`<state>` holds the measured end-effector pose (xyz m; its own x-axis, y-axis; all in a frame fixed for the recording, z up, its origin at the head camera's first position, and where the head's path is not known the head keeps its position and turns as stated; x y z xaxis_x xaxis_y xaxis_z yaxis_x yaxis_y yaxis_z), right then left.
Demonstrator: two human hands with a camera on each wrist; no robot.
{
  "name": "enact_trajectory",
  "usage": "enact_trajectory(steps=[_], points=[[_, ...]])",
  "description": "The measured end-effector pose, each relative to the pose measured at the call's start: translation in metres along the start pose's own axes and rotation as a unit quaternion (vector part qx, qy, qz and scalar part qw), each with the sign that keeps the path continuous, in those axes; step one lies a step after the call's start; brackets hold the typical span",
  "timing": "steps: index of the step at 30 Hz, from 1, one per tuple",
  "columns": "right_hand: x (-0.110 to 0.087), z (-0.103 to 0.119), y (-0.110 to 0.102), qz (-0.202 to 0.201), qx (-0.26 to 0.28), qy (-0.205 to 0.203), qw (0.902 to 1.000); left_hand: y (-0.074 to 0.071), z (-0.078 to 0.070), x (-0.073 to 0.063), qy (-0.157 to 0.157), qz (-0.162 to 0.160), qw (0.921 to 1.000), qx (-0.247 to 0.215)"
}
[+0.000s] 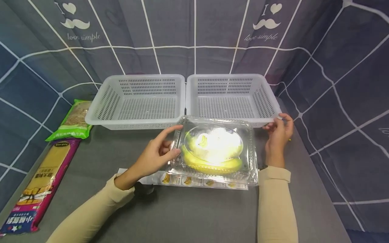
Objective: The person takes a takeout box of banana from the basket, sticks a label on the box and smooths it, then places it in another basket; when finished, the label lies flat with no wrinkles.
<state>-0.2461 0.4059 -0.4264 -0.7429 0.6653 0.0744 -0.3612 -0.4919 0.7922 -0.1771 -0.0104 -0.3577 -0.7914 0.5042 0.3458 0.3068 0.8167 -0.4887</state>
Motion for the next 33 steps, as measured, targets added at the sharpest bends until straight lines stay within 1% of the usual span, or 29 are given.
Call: enact_trajectory(steps=[4, 7, 8, 14, 17, 20, 25, 28, 30, 33], points=[[0.003, -0.001, -0.001, -0.023, 0.012, 0.012, 0.9996, -0.008, -0.012, 0.02, 0.007, -0.017, 0.9998, -0.002], [0.004, -0.001, -0.001, -0.039, 0.012, 0.011, 0.9991, -0.013, -0.016, 0.034, 0.001, -0.026, 0.9997, -0.001], [0.005, 0.0, -0.001, -0.039, 0.006, 0.003, 0.9992, -0.013, -0.016, 0.038, -0.003, -0.024, 0.9997, -0.005], [0.008, 0.002, -0.004, -0.039, -0.017, -0.026, 0.9988, -0.014, -0.012, 0.062, -0.022, -0.012, 0.9992, -0.032], [0.007, 0.001, -0.007, -0.036, -0.008, -0.02, 0.9991, -0.017, -0.01, 0.073, -0.031, -0.018, 0.9989, -0.031], [0.005, -0.003, -0.007, -0.023, -0.009, -0.006, 0.9997, -0.019, -0.007, 0.084, -0.042, -0.021, 0.9988, -0.014], [0.0, -0.008, -0.002, -0.004, -0.019, 0.023, 0.9996, -0.02, 0.002, 0.103, -0.064, -0.024, 0.9973, 0.028], [-0.002, -0.006, 0.0, 0.002, -0.018, 0.015, 0.9997, -0.016, 0.007, 0.116, -0.075, -0.01, 0.9962, 0.044], [-0.001, -0.004, 0.0, 0.003, -0.012, 0.009, 0.9999, -0.011, 0.008, 0.125, -0.079, 0.014, 0.9955, 0.05], [0.001, -0.002, -0.001, 0.009, -0.007, 0.004, 0.9999, -0.005, 0.009, 0.138, -0.103, 0.055, 0.992, 0.048]])
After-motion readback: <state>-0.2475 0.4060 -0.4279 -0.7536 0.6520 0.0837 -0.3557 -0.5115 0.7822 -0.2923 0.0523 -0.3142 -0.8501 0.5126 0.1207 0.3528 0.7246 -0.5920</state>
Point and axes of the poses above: each hand's wrist, its own x-axis towards the middle knuckle, its own y-axis out of the palm, z = x × y, the point moved 7 cm from there along x, towards the middle knuckle, and after that the axes turned 11 degrees about x, right-handed, at the moved point
